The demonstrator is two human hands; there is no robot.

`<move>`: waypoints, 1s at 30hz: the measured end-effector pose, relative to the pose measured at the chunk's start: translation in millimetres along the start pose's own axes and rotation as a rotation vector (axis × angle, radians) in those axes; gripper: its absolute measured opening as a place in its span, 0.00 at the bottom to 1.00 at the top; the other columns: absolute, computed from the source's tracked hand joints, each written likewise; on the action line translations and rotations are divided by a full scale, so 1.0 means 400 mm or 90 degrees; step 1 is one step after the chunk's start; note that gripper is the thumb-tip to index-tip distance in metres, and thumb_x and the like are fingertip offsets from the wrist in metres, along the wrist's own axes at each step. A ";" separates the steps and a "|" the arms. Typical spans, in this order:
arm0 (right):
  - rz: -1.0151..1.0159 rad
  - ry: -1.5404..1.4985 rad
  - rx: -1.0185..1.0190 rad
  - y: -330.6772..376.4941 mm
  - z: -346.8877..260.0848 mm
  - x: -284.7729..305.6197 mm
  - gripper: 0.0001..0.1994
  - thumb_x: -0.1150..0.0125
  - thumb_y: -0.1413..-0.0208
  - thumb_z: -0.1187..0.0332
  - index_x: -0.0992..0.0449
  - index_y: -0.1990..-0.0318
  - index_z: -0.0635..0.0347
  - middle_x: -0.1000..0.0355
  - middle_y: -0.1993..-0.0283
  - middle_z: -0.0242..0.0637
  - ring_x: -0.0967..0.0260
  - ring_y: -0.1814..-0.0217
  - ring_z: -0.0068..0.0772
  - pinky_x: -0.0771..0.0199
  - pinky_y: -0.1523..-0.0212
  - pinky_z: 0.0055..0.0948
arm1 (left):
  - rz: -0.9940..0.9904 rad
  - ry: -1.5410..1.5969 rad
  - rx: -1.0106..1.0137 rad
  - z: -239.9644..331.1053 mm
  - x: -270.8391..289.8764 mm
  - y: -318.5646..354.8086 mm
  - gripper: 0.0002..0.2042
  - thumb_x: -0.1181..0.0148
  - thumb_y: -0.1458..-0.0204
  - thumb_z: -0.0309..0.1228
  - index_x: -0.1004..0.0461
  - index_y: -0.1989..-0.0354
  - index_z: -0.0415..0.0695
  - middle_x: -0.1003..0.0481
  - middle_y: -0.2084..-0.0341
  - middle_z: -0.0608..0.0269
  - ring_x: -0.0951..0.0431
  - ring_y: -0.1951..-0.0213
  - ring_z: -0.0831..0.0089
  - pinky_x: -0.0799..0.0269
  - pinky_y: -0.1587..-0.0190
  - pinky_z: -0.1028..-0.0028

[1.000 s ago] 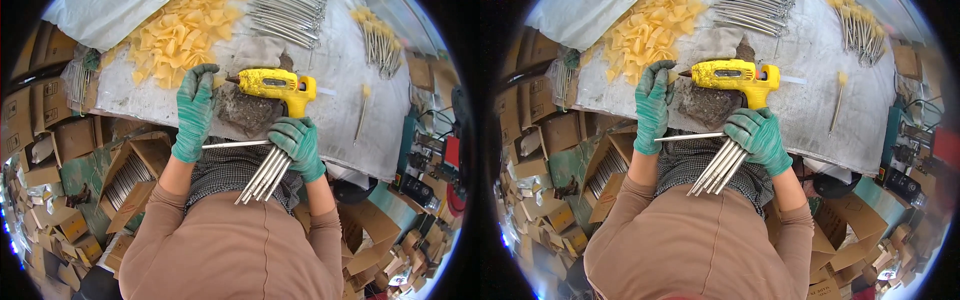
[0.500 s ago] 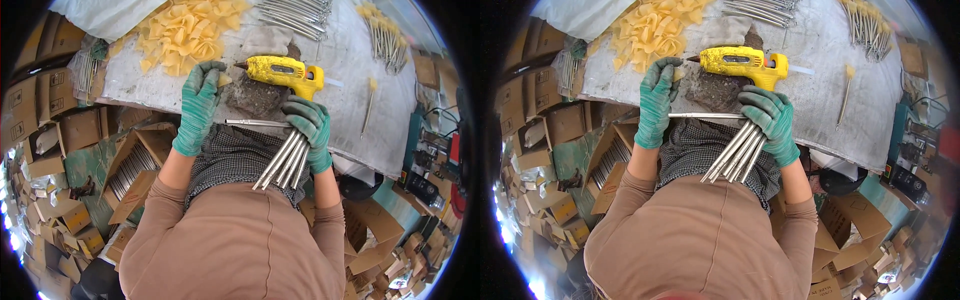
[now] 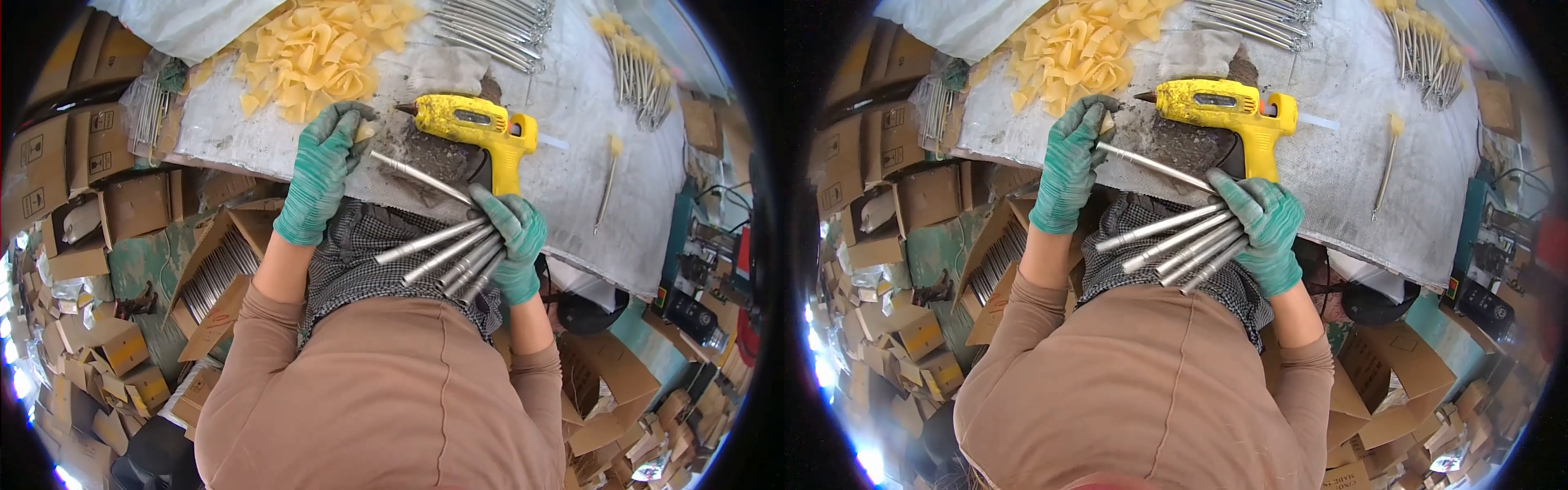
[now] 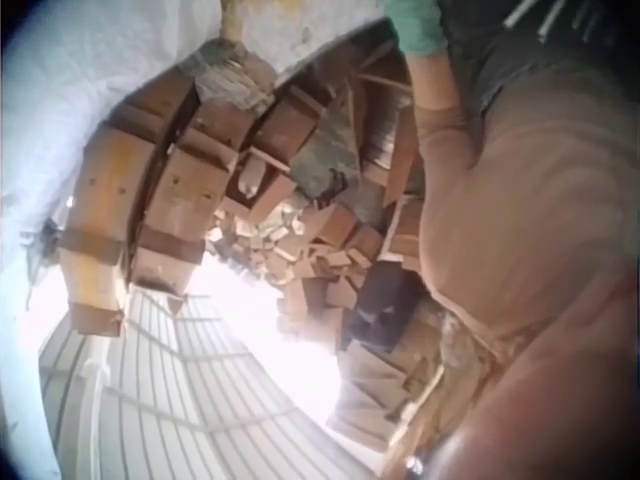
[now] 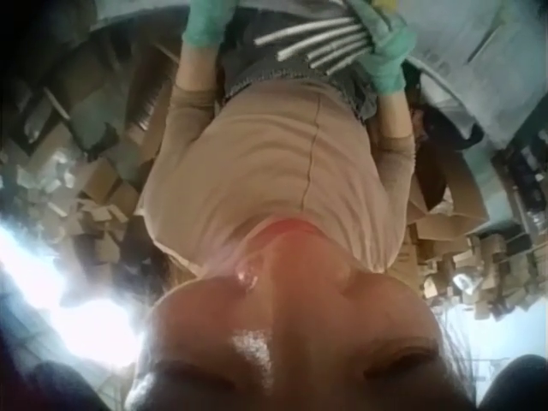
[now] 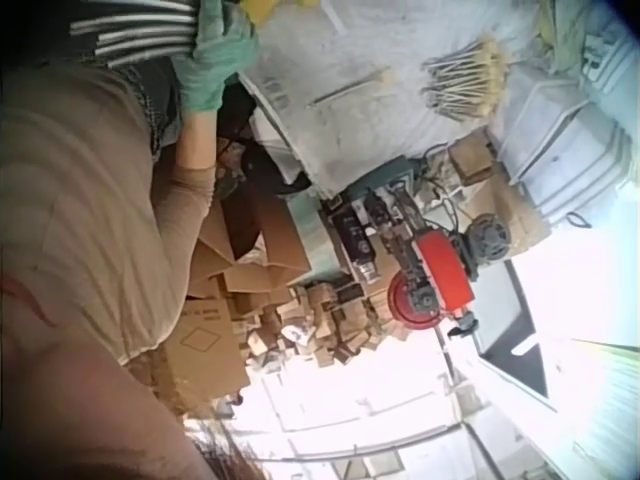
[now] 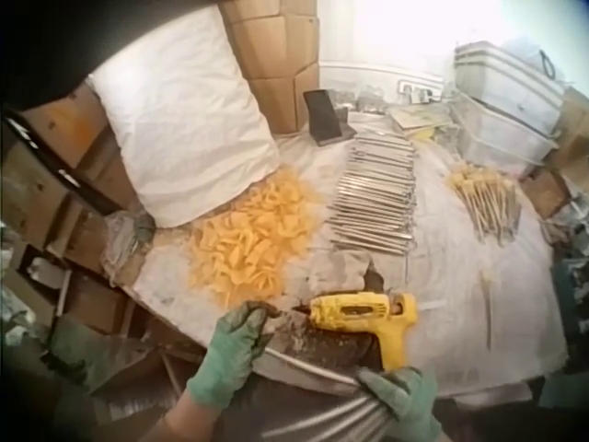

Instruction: Gluing plastic decorative components onto wooden sticks using a hot glue gun at a factory workbench.

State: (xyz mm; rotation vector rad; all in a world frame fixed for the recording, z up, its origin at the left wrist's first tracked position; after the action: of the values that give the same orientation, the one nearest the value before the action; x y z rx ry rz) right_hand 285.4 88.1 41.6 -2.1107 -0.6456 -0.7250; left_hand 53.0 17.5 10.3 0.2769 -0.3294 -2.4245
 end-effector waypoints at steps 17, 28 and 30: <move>-0.111 0.096 -0.027 -0.019 -0.063 0.006 0.21 0.33 0.62 0.71 0.22 0.54 0.53 0.33 0.75 0.36 0.33 0.76 0.39 0.34 0.75 0.33 | 0.059 -0.271 -0.330 0.043 -0.016 0.025 0.07 0.54 0.38 0.27 0.29 0.61 0.39 0.27 0.70 0.67 0.31 0.68 0.81 0.32 0.63 0.81; -0.092 -0.015 -0.084 0.030 -0.042 -0.008 0.29 0.33 0.67 0.56 0.23 0.51 0.53 0.32 0.69 0.38 0.30 0.70 0.42 0.31 0.69 0.36 | 0.046 -0.305 -0.364 0.027 -0.052 0.054 0.05 0.54 0.40 0.24 0.31 0.61 0.38 0.25 0.73 0.57 0.25 0.70 0.75 0.29 0.64 0.77; -0.059 -0.040 -0.094 0.019 -0.043 0.000 0.21 0.34 0.64 0.68 0.21 0.55 0.55 0.30 0.72 0.39 0.29 0.71 0.39 0.30 0.69 0.31 | 0.039 -0.276 -0.404 0.031 -0.058 0.056 0.07 0.55 0.39 0.27 0.31 0.58 0.40 0.26 0.75 0.61 0.27 0.74 0.78 0.30 0.69 0.79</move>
State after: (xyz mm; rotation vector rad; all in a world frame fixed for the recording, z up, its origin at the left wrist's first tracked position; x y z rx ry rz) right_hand 285.7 69.7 46.6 -2.2592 -0.7474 -0.7805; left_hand 80.4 17.6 31.4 -0.5334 0.2520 -2.3700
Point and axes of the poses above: each hand's wrist, its own y-axis away from the middle knuckle, its own x-axis out of the back of the hand, z = x × y, the point moved 5 cm from there along -y, towards the middle knuckle
